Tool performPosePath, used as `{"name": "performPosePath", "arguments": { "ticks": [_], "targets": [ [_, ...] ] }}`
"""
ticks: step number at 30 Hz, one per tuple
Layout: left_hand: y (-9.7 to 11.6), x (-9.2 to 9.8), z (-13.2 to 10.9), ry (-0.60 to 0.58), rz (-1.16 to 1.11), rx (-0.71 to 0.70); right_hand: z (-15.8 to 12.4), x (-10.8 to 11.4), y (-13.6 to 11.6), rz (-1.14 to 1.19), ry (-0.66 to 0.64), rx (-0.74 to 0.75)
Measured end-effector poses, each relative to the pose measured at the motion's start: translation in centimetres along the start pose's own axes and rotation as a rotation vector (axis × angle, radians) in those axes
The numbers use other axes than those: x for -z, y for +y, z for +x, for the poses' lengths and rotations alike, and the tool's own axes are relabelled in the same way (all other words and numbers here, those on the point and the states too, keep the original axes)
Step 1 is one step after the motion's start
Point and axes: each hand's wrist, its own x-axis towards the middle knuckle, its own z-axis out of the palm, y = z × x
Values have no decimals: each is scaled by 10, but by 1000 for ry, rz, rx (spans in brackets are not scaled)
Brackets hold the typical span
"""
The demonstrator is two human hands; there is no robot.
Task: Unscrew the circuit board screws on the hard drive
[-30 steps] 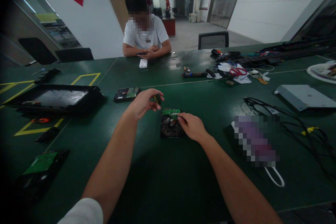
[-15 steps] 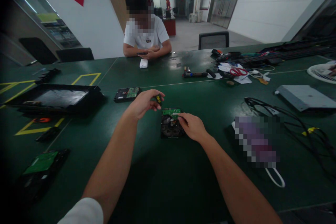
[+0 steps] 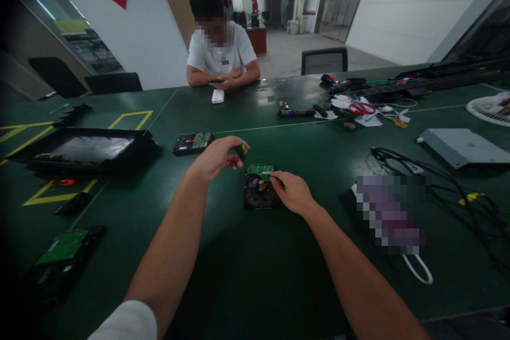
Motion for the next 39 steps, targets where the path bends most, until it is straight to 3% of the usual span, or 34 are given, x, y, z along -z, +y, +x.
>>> {"name": "performPosePath", "arguments": {
  "ticks": [32, 39],
  "targets": [
    [-4, -1, 4, 19, -63, 29, 0, 0, -2, -15, 3, -5],
    [-3, 0, 3, 80, 60, -19, 0, 1, -3, -16, -1, -15]
  ]
}}
